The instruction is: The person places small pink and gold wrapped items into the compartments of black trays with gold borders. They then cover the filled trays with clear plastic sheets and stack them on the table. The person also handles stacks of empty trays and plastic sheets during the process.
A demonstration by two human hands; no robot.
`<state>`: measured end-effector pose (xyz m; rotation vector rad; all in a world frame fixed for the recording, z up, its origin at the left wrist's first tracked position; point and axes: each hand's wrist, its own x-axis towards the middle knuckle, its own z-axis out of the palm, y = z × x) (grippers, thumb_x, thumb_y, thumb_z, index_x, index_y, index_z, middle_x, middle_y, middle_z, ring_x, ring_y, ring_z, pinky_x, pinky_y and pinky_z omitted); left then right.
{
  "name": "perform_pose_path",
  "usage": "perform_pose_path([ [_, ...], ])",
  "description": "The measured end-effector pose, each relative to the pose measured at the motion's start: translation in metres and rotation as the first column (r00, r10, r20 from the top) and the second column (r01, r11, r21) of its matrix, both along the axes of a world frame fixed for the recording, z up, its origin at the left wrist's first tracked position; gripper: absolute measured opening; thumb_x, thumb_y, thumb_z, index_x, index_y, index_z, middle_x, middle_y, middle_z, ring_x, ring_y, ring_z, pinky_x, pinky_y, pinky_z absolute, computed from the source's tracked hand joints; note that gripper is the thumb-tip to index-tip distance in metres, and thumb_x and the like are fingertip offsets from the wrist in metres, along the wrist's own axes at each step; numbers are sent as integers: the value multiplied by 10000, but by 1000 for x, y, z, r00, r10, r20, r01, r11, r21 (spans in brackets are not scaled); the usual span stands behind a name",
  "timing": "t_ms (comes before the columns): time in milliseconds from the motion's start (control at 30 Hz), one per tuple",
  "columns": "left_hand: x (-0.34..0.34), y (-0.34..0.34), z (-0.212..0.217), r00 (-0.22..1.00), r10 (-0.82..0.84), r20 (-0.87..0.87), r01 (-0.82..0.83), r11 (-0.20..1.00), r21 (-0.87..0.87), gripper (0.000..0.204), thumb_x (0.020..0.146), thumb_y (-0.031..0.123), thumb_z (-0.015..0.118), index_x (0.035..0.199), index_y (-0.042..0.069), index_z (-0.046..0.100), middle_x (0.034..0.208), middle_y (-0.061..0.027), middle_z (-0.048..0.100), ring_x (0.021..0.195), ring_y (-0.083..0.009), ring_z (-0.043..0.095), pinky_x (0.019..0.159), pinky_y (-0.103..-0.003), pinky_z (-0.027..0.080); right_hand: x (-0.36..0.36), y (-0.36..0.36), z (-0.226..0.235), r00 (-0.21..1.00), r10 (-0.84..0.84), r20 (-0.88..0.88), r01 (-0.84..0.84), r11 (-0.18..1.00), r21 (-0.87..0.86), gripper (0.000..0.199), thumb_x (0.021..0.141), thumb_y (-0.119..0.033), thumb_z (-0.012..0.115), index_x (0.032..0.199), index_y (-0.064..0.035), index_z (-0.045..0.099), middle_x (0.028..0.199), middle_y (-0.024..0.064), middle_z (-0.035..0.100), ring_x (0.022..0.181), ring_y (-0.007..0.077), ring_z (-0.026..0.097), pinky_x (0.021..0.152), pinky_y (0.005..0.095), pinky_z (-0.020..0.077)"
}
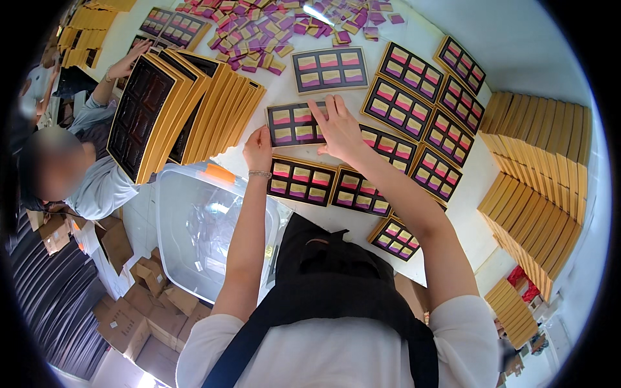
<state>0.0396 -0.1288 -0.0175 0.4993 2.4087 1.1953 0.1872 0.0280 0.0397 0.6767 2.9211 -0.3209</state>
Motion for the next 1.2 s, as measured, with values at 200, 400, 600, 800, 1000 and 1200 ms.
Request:
perform_pose_path([
  [200, 2, 8, 12, 998, 27, 49, -24, 998, -63, 315, 898, 294, 597, 1047, 31, 682, 910, -129, 697, 814, -216, 672, 745, -321, 519, -3, 8, 0, 1000, -31, 5, 31, 993, -112, 1182, 501, -401, 879, 1453, -107, 244, 1347, 229, 333, 1265, 390, 320, 972, 397, 449],
  [400, 11, 11, 8, 999, 45, -4, -45, 998, -46, 326, 890, 290, 594, 1090, 45, 675, 955, -134, 698, 855, -222, 668, 777, -323, 510, 3, 16, -6, 998, 8, -64, -18, 988, -153, 1193, 510, -393, 882, 1463, -118, 219, 1380, 224, 308, 1320, 392, 275, 954, 410, 477],
  [600, 16, 14, 0, 998, 50, -46, -52, 998, -30, 316, 874, 238, 618, 1120, 46, 667, 979, -134, 698, 867, -216, 667, 787, -316, 511, 6, 15, -17, 993, 37, -116, -45, 997, -64, 1198, 520, -448, 866, 1466, -111, 212, 1401, 242, 288, 1324, 416, 264, 1031, 431, 402],
  [800, 4, 16, 0, 993, 82, 81, -74, 992, -101, 379, 845, 163, 660, 1184, 1, 614, 980, -125, 696, 831, -168, 657, 763, -295, 513, 1, 18, -13, 1000, 28, -7, -29, 988, -151, 1112, 574, -394, 854, 1454, -97, 243, 1401, 266, 291, 1327, 448, 252, 1051, 453, 369],
  [1000, 19, 53, 61, 999, -37, -16, 37, 999, 38, 577, 799, 163, 687, 1295, -45, 479, 1027, -181, 639, 934, -295, 612, 845, -410, 484, 12, 50, 37, 990, -7, -144, -4, 997, -76, 1076, 568, -313, 852, 1441, -82, 267, 1386, 246, 303, 1315, 454, 264, 1022, 456, 402],
  [1200, 21, 159, 79, 831, -324, -452, 270, 945, -182, 716, 779, 236, 709, 1384, 41, 379, 1380, -204, 376, 1250, -400, 367, 1004, -501, 337, -4, 148, 14, 967, 47, -251, -87, 985, -149, 1088, 591, -465, 822, 1444, -82, 264, 1425, 244, 274, 1321, 456, 256, 1069, 530, 297],
])
